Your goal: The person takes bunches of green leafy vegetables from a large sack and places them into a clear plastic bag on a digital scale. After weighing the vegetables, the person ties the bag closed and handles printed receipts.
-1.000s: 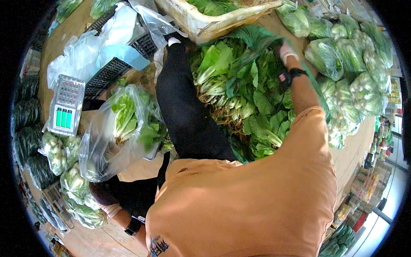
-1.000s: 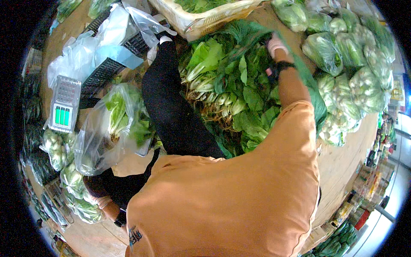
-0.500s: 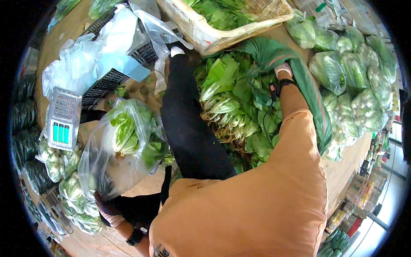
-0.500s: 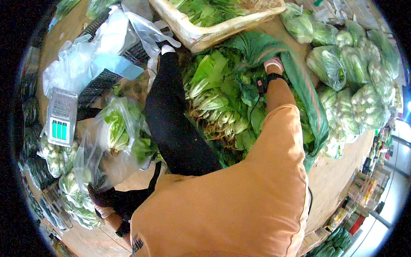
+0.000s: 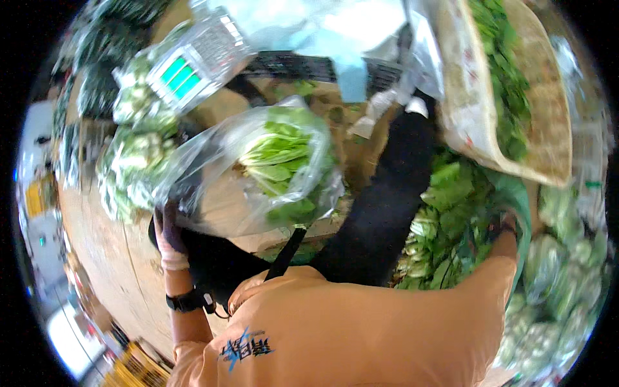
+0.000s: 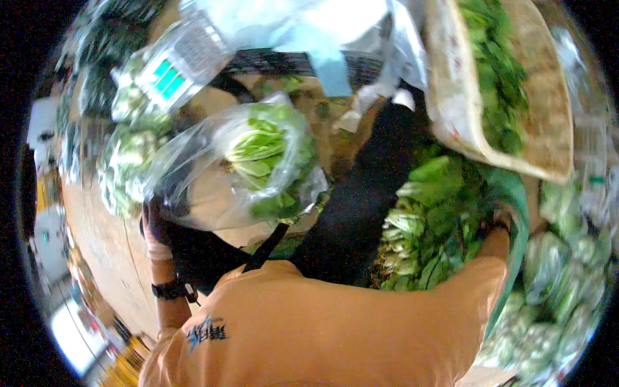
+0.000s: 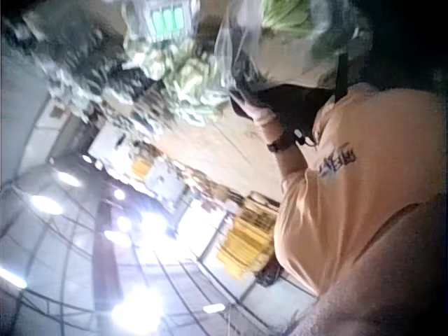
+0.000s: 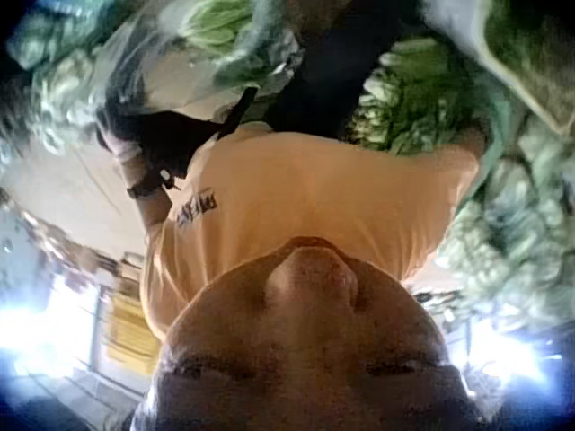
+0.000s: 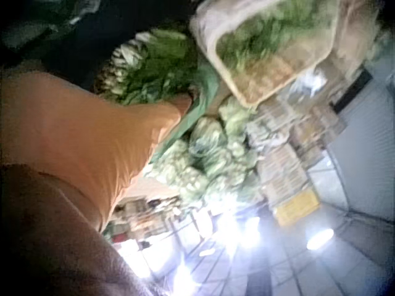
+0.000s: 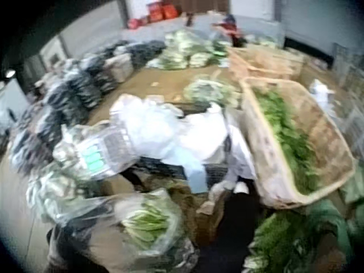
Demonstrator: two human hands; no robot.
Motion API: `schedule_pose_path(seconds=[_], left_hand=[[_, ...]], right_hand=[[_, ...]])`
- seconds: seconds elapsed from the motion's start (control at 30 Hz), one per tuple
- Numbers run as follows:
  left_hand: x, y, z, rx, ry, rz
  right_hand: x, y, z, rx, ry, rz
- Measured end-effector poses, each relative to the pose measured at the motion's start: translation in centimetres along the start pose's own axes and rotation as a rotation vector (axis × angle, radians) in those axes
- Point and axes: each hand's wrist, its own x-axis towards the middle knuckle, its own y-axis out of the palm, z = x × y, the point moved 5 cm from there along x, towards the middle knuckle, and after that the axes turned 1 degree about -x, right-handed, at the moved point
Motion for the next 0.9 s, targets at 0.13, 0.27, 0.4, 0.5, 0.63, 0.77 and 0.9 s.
schedule_pose_path(seconds=[0.13, 0.27, 0.4, 0.5, 0.63, 0.77, 0.9], left_hand=[[-1.3, 0.5, -1.0, 0.008, -0.047, -0.125], [-1.0, 1.0, -1.0, 0.056, -0.052, -0.149], [-0.4, 0.7, -1.3, -0.005, -0.014, -0.103], [-0.7, 0.4, -0.6, 0.12, 0.045, -0.103], [-0.8, 1.4, -1.3, 0.104, 0.027, -0.094], [-1.1, 0.1, -1.3, -0.077, -0.033, -0.159], [0.8, -1.9, -0.5, 0.223, 0.156, 0.163]], right_hand=[[0.2, -0.3, 0.8, 0.024, -0.004, -0.046], [0.6, -1.1, -0.4, 0.062, 0.011, -0.076], [0.9, -1.3, 0.4, 0.102, -0.02, -0.083], [0.5, -2.0, -0.3, 0.121, -0.038, -0.101], [-0.4, -2.7, -0.8, 0.157, -0.072, -0.115], [-2.0, -3.4, -1.7, 0.237, -0.136, -0.124], [-4.8, -5.9, -4.4, 0.351, -0.269, -0.157]])
